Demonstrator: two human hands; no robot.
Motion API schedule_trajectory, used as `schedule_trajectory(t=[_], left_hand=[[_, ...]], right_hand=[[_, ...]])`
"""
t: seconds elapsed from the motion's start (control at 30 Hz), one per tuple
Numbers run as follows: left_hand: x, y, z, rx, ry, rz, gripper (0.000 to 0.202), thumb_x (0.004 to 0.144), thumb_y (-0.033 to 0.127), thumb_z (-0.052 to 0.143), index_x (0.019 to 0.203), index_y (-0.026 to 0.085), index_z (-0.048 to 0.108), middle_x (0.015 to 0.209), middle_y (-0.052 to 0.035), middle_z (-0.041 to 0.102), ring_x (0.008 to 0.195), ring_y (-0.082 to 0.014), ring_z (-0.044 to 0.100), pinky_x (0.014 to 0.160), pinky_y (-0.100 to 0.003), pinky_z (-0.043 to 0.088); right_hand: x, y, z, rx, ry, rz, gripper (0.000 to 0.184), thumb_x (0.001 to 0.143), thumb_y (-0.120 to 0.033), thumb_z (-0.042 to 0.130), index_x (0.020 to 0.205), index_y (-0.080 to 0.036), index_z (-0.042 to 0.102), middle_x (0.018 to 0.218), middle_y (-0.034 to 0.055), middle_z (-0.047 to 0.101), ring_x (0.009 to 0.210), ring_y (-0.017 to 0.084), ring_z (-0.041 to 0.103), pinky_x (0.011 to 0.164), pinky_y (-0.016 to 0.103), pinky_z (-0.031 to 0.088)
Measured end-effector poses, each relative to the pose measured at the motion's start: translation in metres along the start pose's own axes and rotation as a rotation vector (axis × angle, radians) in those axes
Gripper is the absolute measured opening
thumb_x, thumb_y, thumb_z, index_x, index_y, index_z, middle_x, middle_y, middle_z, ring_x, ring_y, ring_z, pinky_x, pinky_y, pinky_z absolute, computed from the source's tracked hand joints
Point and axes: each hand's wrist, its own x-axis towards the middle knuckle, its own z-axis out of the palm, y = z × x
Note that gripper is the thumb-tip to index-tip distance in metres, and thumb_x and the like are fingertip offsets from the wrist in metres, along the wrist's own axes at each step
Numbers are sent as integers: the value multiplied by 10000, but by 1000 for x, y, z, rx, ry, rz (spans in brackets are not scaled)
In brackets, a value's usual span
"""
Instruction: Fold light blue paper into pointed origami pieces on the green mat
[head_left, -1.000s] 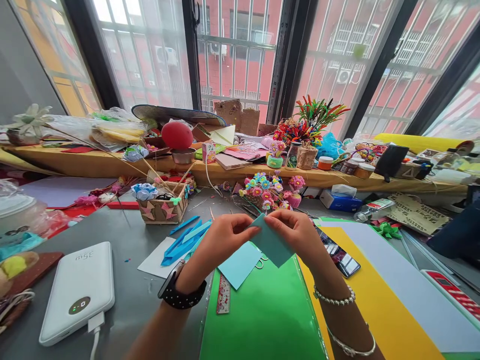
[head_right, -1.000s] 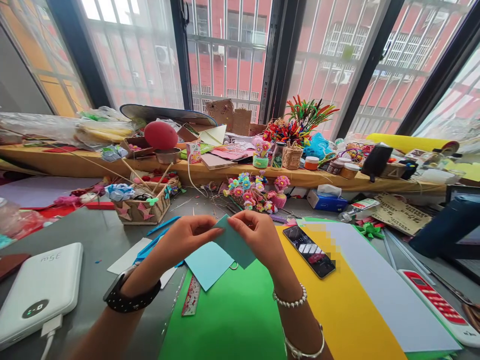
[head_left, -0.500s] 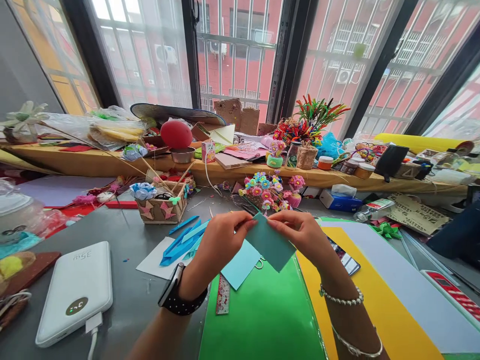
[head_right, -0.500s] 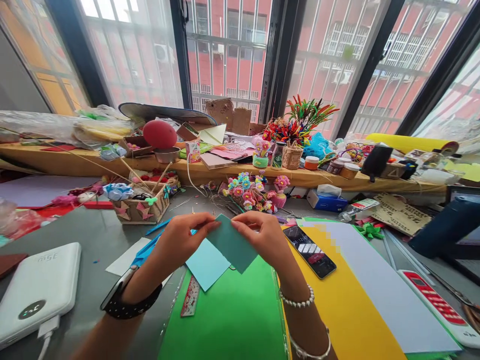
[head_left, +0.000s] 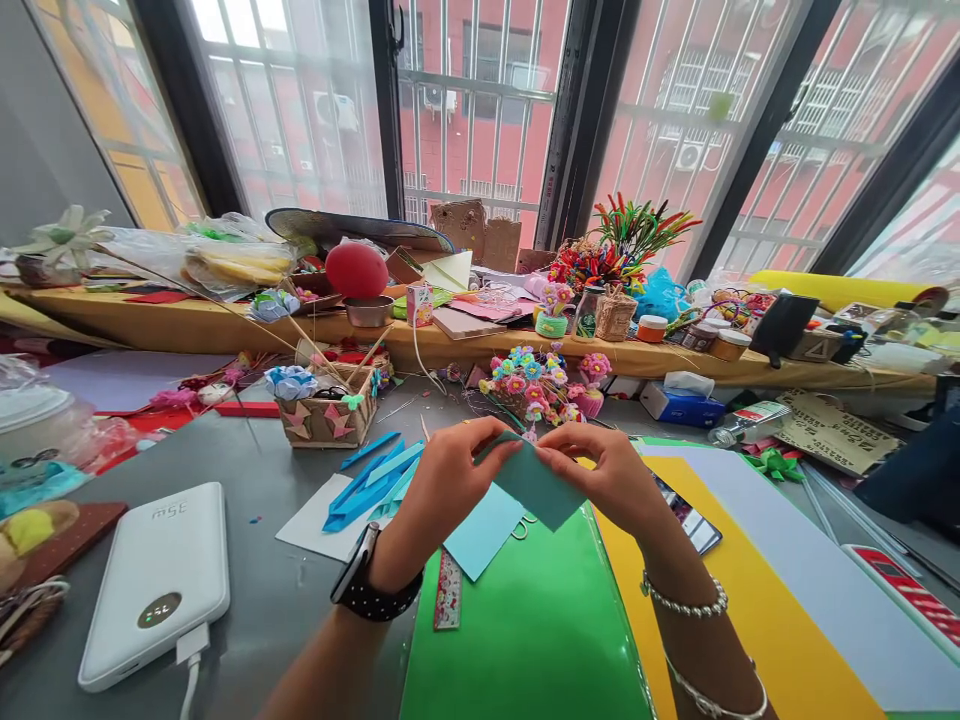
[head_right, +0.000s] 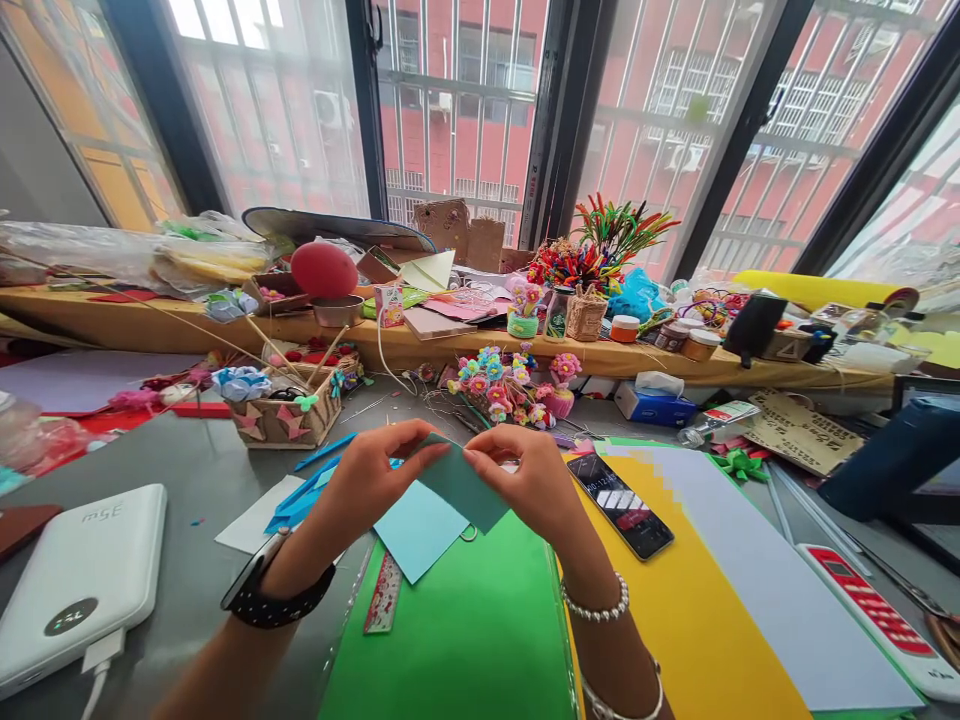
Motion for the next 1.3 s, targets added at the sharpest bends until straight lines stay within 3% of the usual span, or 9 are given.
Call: schedule_trajectory(t=[0.23,0.4,0.5,0.57,0.67,0.73,0.87,1.07,1.3], left_hand=[[1,-3,-8,1,166,-24,155,761,271,479,707,168,582,663,4,617,617,-130,543,581,-212,395],[3,-9,-1,77,154,11,139,774,247,469,709,175,568,667,18,609,612,-116,532,584,-195,381],[3,-10,1,106,164,13,148,787,254,452,708,178,551,663,21,601,610,-116,531,578,-194,379],[3,-10,0,139,178,13,149,788,264,451,708,180,544,666,18,600,618,-123,535,585,-204,379],[3,-8,0,160,153,32,140,784,259,455,722,181,553,674,10,608,633,-133,544,592,-218,381],[2,-7,2,160,133,49,138,784,251,455,728,181,559,680,6,616,632,-134,547,584,-219,382],[2,-4,4,170,71,80,139,790,249,449,765,183,569,718,0,632,655,-137,563,599,-220,396],[-2,-3,0,407,-58,177,172,810,238,423,839,200,587,778,-22,649,714,-176,592,608,-245,395],[-1,-9,-19,368,-130,211,183,793,235,441,824,205,620,788,-8,676,701,-149,600,611,-215,388]], right_hand=[[3,17,-6,-42,94,68,167,702,-300,569,747,-175,670,714,44,685,670,191,625,598,275,475],[8,34,-9,-205,169,85,156,708,-264,541,716,-179,672,689,50,686,643,203,627,574,284,461],[9,39,-13,-363,285,116,164,708,-259,529,667,-181,667,686,64,681,644,220,618,617,324,447],[9,37,-13,-338,329,130,184,718,-291,526,681,-170,660,700,72,676,652,221,612,632,333,446],[8,26,-7,-71,187,10,231,757,-350,500,811,-169,632,817,63,666,740,192,607,660,295,459],[6,16,0,-17,91,-59,213,742,-328,540,875,-179,613,869,53,651,768,181,599,685,284,456],[4,6,10,-196,106,-123,111,772,-216,510,758,-185,615,732,35,641,696,169,582,641,269,432],[3,6,14,-488,40,-268,132,798,-168,478,782,-177,608,769,57,616,738,183,547,663,274,407],[4,10,7,-453,33,-277,126,805,-176,478,783,-193,600,789,34,621,741,164,553,669,252,408]])
